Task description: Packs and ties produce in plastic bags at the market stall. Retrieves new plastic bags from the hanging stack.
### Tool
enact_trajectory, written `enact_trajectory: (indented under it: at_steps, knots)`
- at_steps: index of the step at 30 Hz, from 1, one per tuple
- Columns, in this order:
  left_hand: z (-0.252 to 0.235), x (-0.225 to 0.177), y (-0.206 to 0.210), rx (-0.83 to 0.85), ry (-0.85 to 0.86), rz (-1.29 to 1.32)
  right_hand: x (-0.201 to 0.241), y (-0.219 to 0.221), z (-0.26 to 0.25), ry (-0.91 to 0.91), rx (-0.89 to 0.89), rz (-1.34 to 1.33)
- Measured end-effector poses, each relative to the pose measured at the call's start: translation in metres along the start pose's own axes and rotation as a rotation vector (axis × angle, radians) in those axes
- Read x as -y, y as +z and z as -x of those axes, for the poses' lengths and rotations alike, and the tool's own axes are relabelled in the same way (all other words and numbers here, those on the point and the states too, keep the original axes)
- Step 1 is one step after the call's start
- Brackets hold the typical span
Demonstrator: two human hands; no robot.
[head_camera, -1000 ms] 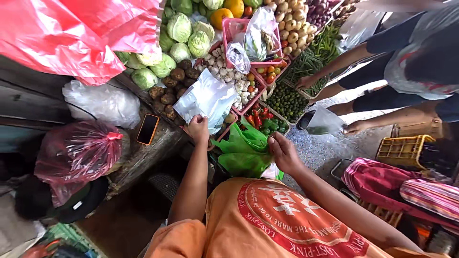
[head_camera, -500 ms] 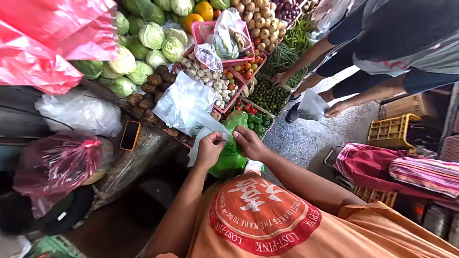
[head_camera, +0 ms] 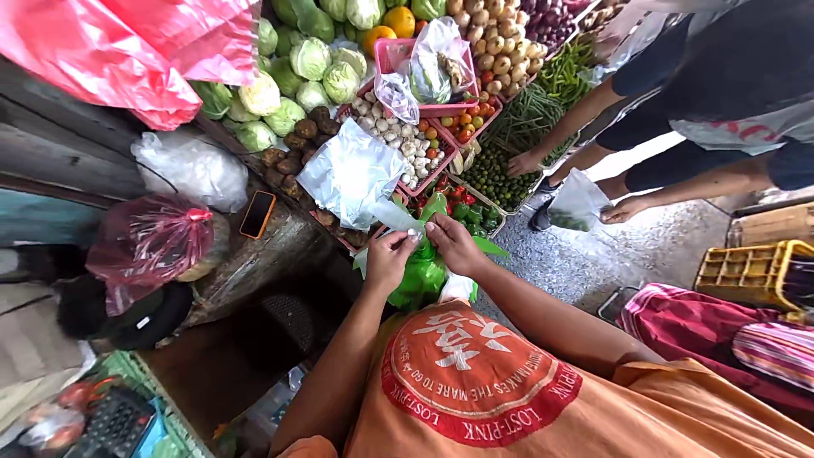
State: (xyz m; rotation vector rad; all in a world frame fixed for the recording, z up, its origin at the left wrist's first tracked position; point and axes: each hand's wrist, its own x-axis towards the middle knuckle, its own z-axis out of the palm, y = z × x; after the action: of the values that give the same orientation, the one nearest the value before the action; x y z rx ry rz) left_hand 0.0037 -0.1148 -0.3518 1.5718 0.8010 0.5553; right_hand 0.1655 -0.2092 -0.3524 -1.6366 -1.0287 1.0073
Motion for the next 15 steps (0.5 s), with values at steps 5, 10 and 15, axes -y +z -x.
enact_trajectory:
  at_steps: [5,10,15]
  knots:
    - [0.0051,-0.0033,0.0061,-0.082,-0.014,-0.098,-0.0025,0.0027,0.0028,-0.016,0.016,-0.005]
    - [0.0075,-0.0056,0.0043,-0.066,-0.044,-0.109,-0.0035,0.004,0.0048,-0.03,0.024,-0.013]
    - [0.0097,-0.0079,0.0048,-0.053,0.009,-0.17,-0.0017,0.0026,0.0053,-0.034,0.028,0.016]
